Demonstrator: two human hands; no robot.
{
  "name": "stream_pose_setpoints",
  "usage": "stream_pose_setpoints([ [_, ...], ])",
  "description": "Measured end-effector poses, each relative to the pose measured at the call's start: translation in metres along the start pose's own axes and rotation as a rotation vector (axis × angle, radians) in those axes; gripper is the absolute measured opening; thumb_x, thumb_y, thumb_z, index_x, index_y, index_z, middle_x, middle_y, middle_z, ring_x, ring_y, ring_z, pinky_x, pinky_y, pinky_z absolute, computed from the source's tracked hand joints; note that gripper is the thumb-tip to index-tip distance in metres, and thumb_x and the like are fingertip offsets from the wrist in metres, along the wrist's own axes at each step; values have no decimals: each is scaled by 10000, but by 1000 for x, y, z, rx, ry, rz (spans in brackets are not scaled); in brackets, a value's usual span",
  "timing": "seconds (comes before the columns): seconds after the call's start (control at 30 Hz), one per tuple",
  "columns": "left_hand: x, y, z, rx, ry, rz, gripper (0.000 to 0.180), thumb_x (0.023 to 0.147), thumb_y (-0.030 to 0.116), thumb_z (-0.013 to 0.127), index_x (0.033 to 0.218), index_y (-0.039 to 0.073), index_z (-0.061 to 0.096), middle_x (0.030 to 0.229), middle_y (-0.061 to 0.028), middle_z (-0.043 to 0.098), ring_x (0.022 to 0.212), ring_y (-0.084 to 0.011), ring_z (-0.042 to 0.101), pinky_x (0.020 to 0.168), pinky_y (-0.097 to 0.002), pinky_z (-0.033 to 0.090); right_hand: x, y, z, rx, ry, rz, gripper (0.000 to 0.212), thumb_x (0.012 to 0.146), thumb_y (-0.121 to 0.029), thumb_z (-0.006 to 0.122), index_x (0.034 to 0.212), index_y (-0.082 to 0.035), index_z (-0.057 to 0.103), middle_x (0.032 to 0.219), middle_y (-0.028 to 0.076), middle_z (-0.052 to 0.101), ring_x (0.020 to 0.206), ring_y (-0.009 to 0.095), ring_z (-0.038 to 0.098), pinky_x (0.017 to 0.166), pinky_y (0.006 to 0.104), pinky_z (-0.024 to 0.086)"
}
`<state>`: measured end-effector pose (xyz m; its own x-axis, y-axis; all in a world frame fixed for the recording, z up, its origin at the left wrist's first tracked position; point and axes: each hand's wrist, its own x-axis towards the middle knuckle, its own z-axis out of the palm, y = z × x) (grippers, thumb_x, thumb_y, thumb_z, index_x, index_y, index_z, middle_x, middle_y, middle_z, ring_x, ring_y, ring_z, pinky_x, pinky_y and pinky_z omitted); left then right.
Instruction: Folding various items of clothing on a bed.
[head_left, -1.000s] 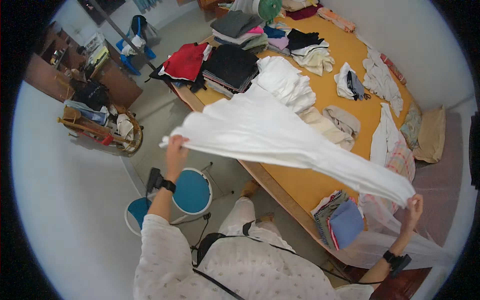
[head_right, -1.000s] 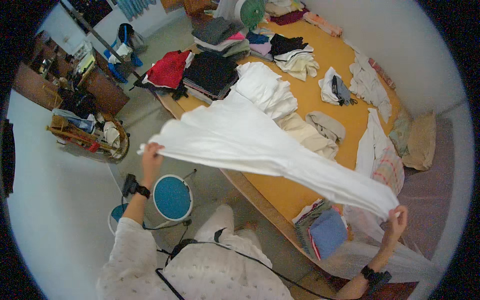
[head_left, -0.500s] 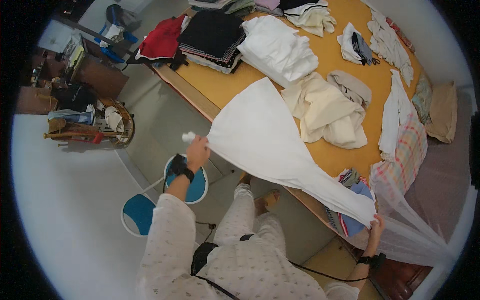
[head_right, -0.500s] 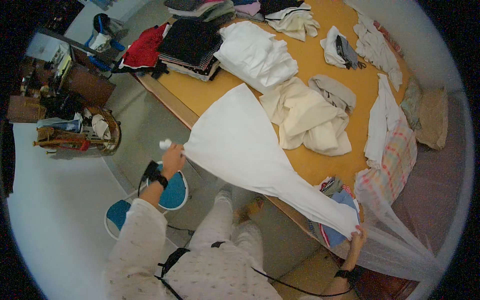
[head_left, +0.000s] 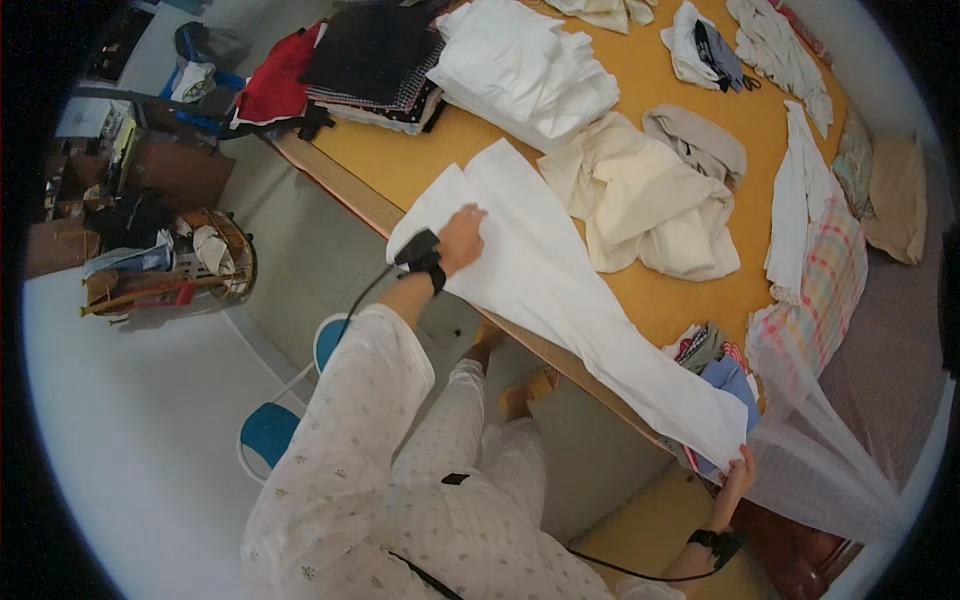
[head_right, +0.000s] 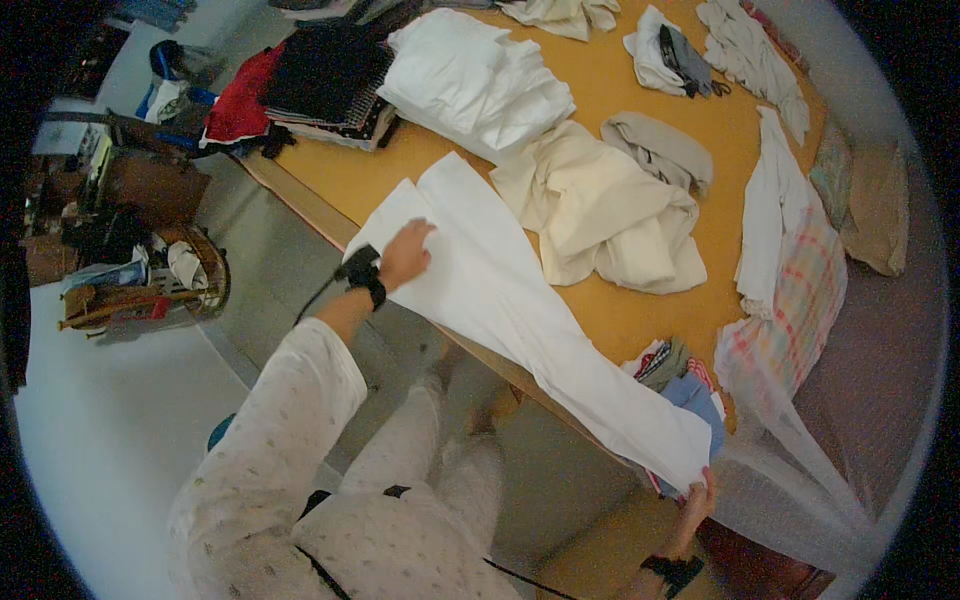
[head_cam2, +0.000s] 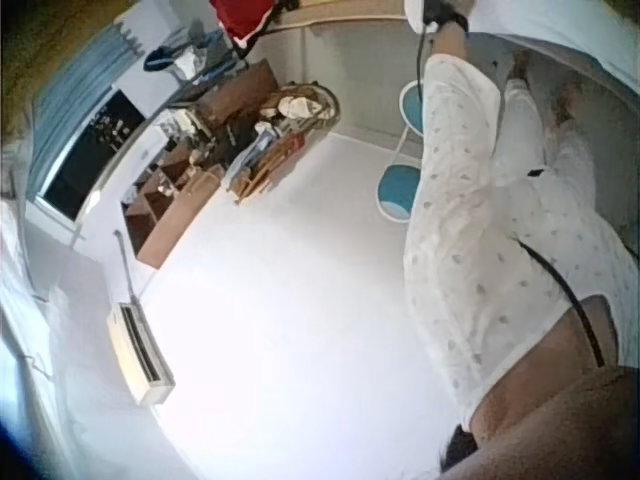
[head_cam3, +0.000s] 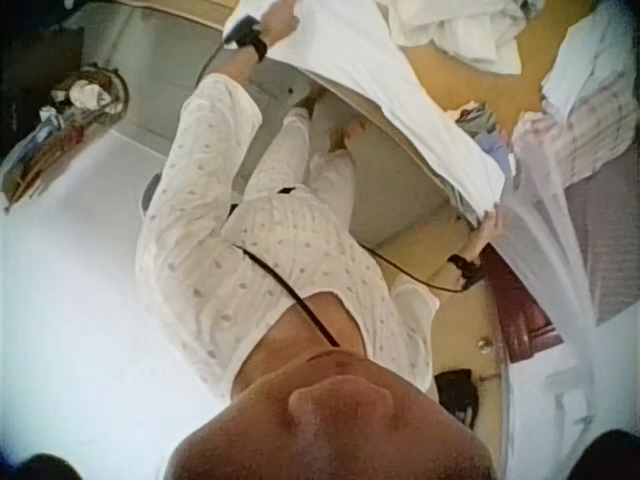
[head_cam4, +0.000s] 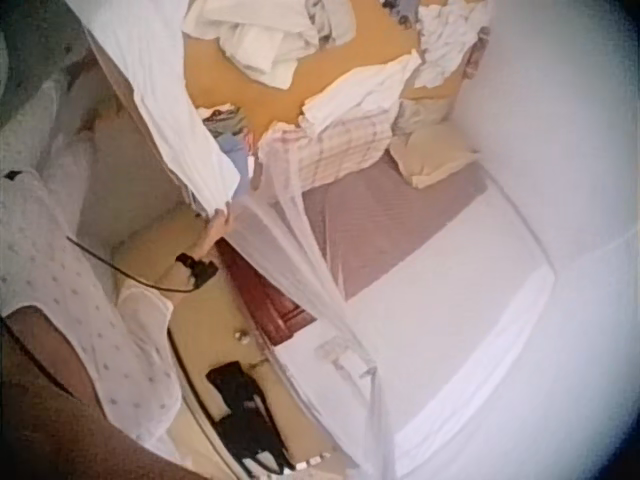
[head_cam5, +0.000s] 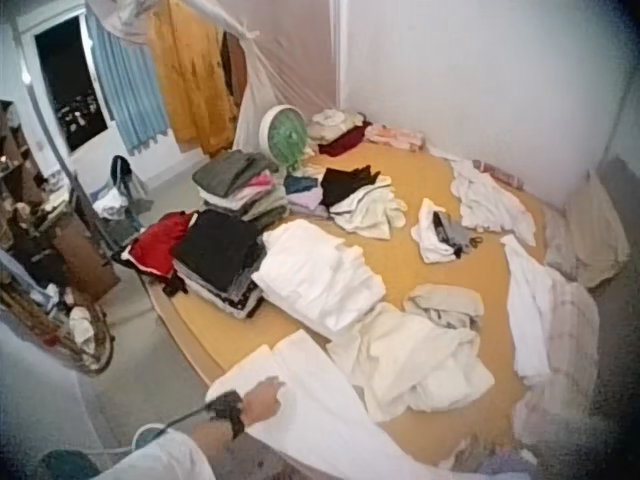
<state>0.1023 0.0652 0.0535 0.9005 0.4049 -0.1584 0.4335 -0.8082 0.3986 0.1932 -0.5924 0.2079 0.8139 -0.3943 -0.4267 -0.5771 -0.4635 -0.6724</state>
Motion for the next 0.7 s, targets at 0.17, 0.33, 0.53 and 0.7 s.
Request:
stream_pose_setpoints([
  [0.17,-46,63,44,-150,-165,154,438,734,59,541,1164,115,480,1247,-114,428,1073,-292,477,860,-385,447,-16,-20,7,-8,87,-21,422,695,-36,458,1090,-86,601,739,-5,514,532,72,440,434,201,367],
  [0.33,-40,105,63,-239,-240,199,385,739,57,528,1121,102,507,1204,-90,455,940,-290,556,765,-400,476,-38,-30,10,73,-7,-143,437,747,-14,448,1161,-87,564,986,45,561,706,79,518,555,208,423],
  [0.53,-30,122,68,-66,-427,254,208,726,110,550,931,80,532,956,-92,517,878,-294,557,679,-423,474,-38,-12,-2,221,51,-158,430,766,4,459,1178,-80,553,1091,72,560,789,110,557,575,216,438],
  [0.7,-63,147,82,-85,-433,363,307,705,85,563,1009,71,522,994,-138,503,940,-319,533,707,-422,477,-48,-17,-5,323,165,-99,414,770,1,471,1166,-79,558,1081,73,560,783,111,554,558,215,440],
])
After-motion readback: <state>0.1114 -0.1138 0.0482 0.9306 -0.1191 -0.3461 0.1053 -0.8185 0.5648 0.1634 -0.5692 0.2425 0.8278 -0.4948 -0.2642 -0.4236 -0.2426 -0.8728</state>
